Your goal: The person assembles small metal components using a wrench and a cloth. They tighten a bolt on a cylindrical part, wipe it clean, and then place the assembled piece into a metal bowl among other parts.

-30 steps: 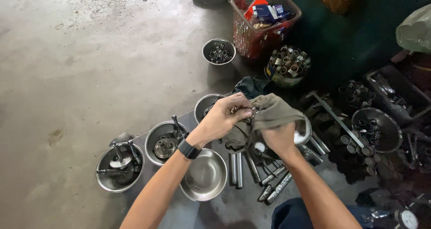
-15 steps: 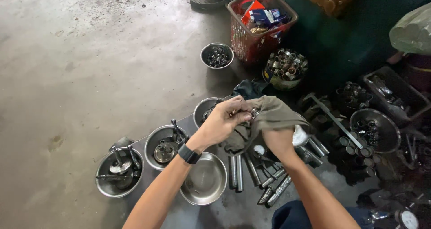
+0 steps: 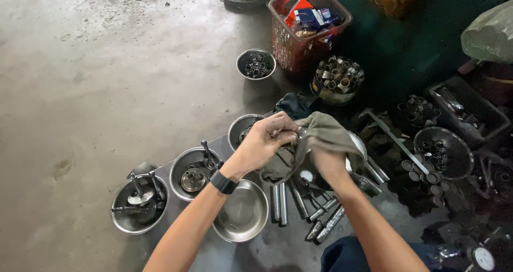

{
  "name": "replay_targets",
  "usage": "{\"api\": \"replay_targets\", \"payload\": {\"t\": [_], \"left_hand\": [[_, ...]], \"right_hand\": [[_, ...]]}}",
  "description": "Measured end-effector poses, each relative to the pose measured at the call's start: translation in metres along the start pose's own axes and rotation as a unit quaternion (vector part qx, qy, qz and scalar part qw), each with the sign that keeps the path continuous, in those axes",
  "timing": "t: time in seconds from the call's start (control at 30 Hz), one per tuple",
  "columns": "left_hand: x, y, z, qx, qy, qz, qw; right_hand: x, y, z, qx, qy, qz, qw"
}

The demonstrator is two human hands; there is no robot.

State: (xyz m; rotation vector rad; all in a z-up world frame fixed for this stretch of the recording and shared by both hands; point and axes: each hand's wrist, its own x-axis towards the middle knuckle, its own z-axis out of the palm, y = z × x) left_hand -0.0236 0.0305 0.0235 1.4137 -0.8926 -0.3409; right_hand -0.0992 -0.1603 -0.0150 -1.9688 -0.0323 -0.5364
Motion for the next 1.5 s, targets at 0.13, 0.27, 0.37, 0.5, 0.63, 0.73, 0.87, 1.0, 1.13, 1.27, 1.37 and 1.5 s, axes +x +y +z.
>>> {"api": "replay_targets", "payload": {"t": [0.13,0.27,0.37,0.5,0.63,0.73,0.87,1.0,1.13,1.27,1.37,1.5], "left_hand": [[0.003,0.012,-0.001,0.05,-0.005,0.013,0.999],[0.006,0.003,-0.006,0.006,-0.028,-0.06,0.998],[0.004,-0.002,-0.006,0.009,-0.022,-0.083,0.996],[0.001,0.003,0.003,0.0,0.009,0.016,1.0],[0.003,0.015,0.0,0.059,0.018,0.024,0.998],[0.005,0.013,-0.006,-0.003,-0.026,-0.057,0.998],[0.003,-0.012,-0.006,0.009,-0.027,-0.067,0.997],[0.002,0.003,0.005,-0.002,0.009,0.061,0.998],[0.004,0.011,-0.002,-0.004,0.001,0.02,1.0],[0.003,0.003,-0.006,0.034,-0.026,-0.04,0.998],[0.002,-0.009,-0.006,-0.039,-0.029,-0.022,0.999],[-0.001,0.003,-0.007,-0.027,-0.015,0.021,0.999]], "right_hand": [[0.0,0.007,-0.003,0.157,-0.025,0.087,0.984],[0.005,-0.04,-0.004,0.144,-0.016,-0.031,0.989],[0.004,-0.045,-0.003,-0.015,-0.009,-0.092,0.996],[-0.001,0.017,0.007,0.234,0.009,0.048,0.971],[-0.002,0.023,0.005,0.441,-0.017,0.132,0.888],[-0.007,0.022,-0.004,0.242,-0.045,0.007,0.969],[-0.005,0.005,-0.003,-0.019,-0.02,-0.122,0.992],[-0.002,0.014,0.01,0.232,0.007,0.046,0.972],[-0.002,0.003,-0.002,0.308,0.006,0.111,0.945],[-0.002,-0.01,-0.006,-0.075,-0.012,-0.14,0.987],[-0.004,-0.022,0.0,-0.042,-0.013,-0.14,0.989],[-0.009,0.007,0.005,-0.041,-0.014,-0.083,0.996]]}}
